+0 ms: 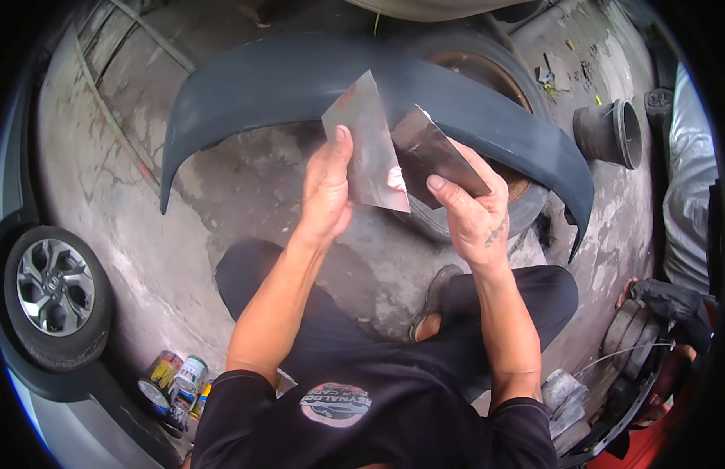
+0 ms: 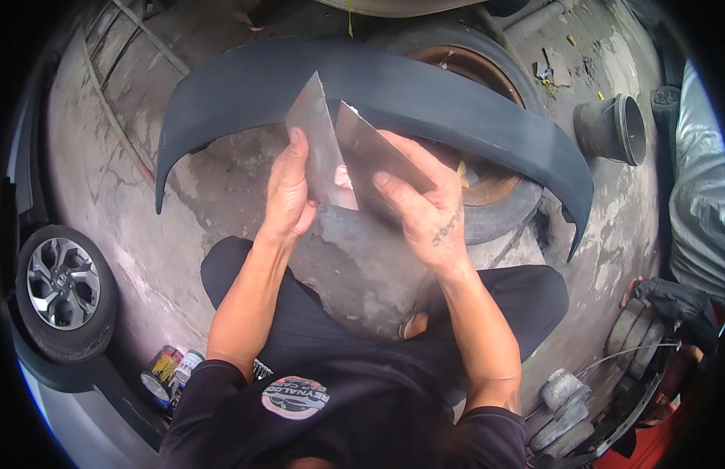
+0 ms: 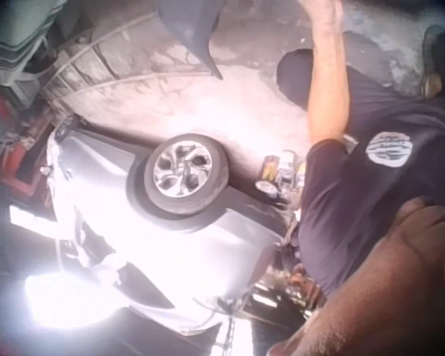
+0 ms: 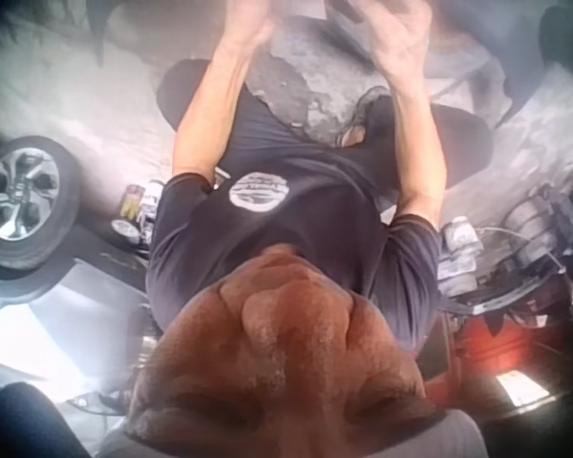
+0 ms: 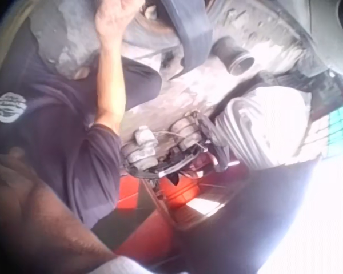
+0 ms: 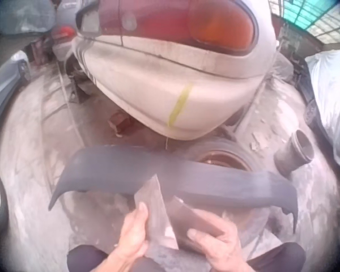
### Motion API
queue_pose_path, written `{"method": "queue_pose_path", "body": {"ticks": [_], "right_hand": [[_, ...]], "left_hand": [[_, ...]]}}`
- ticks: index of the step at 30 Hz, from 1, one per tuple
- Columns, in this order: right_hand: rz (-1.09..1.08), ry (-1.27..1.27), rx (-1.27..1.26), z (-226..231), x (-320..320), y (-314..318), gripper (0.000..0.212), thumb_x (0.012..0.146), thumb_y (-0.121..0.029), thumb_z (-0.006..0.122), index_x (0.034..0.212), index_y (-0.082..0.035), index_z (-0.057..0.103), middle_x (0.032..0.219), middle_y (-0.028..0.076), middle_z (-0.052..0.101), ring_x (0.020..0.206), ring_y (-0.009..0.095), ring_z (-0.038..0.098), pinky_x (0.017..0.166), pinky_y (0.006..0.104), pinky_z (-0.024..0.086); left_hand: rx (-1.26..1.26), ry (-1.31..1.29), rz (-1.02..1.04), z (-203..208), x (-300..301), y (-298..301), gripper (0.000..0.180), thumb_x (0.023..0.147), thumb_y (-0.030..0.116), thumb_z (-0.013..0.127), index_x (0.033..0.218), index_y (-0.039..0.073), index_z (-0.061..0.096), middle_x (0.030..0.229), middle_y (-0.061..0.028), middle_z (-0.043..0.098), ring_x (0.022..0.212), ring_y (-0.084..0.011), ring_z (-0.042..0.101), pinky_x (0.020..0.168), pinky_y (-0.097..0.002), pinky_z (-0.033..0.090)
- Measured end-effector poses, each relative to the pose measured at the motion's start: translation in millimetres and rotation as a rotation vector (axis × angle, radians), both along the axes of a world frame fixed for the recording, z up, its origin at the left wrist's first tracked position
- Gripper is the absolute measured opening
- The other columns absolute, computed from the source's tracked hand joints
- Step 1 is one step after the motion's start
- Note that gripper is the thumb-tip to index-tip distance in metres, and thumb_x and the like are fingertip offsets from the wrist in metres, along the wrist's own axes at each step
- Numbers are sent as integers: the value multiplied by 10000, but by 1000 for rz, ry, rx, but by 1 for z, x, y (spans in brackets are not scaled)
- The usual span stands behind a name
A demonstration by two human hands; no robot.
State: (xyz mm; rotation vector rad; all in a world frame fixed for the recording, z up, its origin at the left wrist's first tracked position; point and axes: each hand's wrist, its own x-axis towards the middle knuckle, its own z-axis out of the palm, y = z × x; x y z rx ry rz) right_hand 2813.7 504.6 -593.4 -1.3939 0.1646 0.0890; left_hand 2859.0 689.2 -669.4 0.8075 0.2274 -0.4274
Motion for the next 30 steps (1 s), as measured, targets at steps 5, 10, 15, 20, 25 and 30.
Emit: {"method": "queue_pose_path", "body": {"ticks": [5, 10, 15, 20, 25, 30], "right_hand": [[101, 56, 153, 5, -9, -20, 434, 882, -16, 684, 1309, 56, 657, 1148, 83, 721, 1010, 143, 641, 898, 281, 493], [90, -152, -19, 15, -18, -38, 429, 816, 59, 635, 1241, 68, 696, 1186, 152, 717, 1015, 176, 656, 897, 289, 495], [97, -733, -604, 5, -5, -12, 524, 753, 203, 559, 1226, 34, 708, 1217, 214, 673, 1092, 335, 667, 963, 364, 513], [192, -755, -1011, -34, -12, -10, 630, 729, 113, 676, 1307, -134, 716, 1215, 176, 644, 1151, 366, 632, 971, 423, 539], [279, -602, -1271, -30, -14, -45, 631, 731, 111, 657, 1299, -157, 720, 1219, 172, 648, 1129, 388, 637, 948, 453, 562], [271, -835, -1346, -2, 10, -13, 537, 710, -15, 688, 1235, -127, 713, 1138, 127, 629, 1069, 347, 628, 870, 461, 543]], "left_hand": [[201, -40, 70, -11, 3, 3, 655, 1011, 590, 605, 1326, 16, 580, 1247, -91, 647, 1132, -175, 622, 985, -365, 508], [-139, 148, 195, -3, 7, 3, 563, 999, 452, 690, 1382, 64, 550, 1297, -68, 628, 1210, -213, 609, 1051, -435, 497], [-178, 201, 184, 1, 5, 4, 511, 988, 338, 727, 1385, 68, 551, 1279, -75, 638, 1225, -216, 602, 1059, -437, 496], [-233, 179, 183, 3, -3, 0, 495, 982, 297, 735, 1380, 62, 557, 1275, -73, 640, 1216, -207, 607, 1043, -419, 506], [-119, 18, 193, 20, -3, 13, 401, 1015, 255, 690, 1339, 35, 602, 1242, -68, 682, 1150, -180, 652, 1029, -370, 512], [92, -186, 199, 22, -6, 9, 309, 1054, 231, 637, 1251, -1, 690, 1206, -70, 717, 1089, -141, 663, 970, -321, 512]]}}
